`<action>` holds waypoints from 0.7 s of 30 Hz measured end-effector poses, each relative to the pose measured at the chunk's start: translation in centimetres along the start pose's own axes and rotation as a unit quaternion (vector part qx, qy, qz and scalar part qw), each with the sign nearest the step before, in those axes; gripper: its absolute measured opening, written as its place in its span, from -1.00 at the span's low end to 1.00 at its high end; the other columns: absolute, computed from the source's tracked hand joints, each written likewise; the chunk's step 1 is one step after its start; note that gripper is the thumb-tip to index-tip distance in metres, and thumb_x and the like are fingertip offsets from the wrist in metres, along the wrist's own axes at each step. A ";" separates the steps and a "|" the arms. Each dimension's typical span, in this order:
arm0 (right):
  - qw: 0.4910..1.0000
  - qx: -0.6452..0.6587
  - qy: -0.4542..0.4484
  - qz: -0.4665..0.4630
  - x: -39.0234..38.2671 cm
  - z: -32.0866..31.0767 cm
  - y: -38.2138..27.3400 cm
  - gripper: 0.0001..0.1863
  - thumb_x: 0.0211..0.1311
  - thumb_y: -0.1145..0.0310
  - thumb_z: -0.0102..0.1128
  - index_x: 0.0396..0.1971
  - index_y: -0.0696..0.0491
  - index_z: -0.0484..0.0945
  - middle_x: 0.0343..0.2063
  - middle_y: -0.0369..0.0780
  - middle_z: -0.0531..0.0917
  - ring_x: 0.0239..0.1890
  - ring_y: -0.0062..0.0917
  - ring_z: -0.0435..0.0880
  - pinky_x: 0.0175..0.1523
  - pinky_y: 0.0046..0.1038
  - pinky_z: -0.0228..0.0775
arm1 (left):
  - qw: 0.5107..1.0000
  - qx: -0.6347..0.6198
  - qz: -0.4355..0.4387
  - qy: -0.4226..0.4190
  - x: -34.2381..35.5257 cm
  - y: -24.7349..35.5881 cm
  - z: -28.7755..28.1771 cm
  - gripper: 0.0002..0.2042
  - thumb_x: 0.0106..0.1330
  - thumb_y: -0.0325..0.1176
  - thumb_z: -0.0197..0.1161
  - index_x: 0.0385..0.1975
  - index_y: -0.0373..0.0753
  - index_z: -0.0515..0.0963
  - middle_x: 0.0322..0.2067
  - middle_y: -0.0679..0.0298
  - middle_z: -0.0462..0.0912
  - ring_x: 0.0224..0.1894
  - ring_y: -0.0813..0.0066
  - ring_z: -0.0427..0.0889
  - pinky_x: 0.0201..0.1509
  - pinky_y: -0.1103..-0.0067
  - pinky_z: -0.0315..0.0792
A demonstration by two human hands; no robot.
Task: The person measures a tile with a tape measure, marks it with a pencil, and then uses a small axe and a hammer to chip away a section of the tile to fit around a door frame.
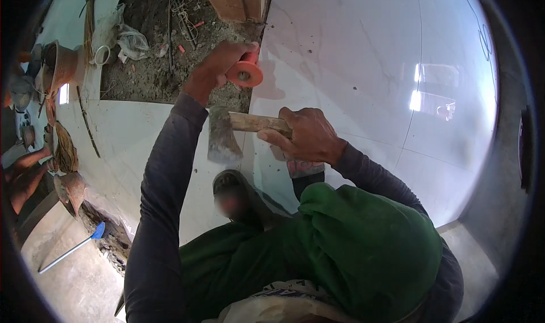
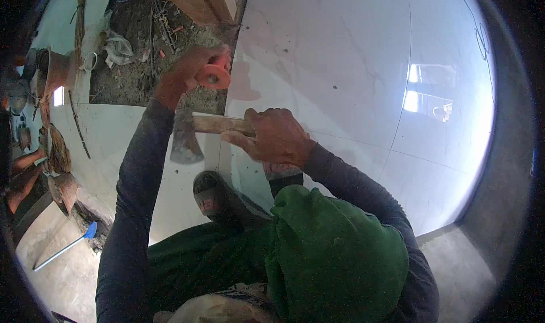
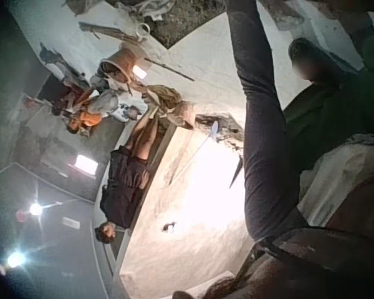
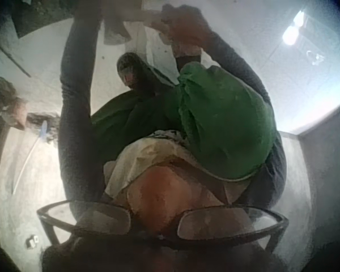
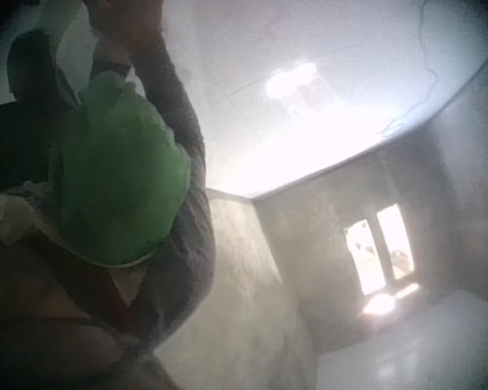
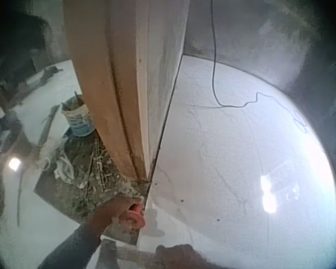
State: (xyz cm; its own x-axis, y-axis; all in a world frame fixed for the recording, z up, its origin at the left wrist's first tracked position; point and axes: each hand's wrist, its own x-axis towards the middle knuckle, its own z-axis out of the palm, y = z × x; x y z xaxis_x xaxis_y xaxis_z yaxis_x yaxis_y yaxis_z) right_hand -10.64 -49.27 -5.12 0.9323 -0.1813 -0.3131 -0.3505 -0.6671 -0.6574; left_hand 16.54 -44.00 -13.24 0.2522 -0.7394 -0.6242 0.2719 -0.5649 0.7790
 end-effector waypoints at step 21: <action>0.998 0.023 0.052 0.019 1.1 -1.5 0.6 -0.27 0.47 -0.31 0.05 -0.38 0.19 0.58 -0.72 -0.02 0.58 -0.63 -0.03 0.65 -0.39 -0.05 0.51 | 0.951 -0.005 0.307 -0.045 -1.4 0.7 -0.9 -0.71 0.47 -0.16 0.29 -0.09 -0.28 0.69 -0.17 0.31 0.74 -0.19 0.56 0.71 -0.10 0.56 0.60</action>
State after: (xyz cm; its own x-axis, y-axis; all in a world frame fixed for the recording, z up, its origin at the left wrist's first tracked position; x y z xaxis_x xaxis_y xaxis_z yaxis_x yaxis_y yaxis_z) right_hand -9.74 -50.98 -4.85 0.9217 -0.2820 -0.2662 -0.3870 -0.6254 -0.6775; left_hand 17.17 -43.03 -11.90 0.2863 -0.9572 -0.0433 0.1075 -0.0128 0.9941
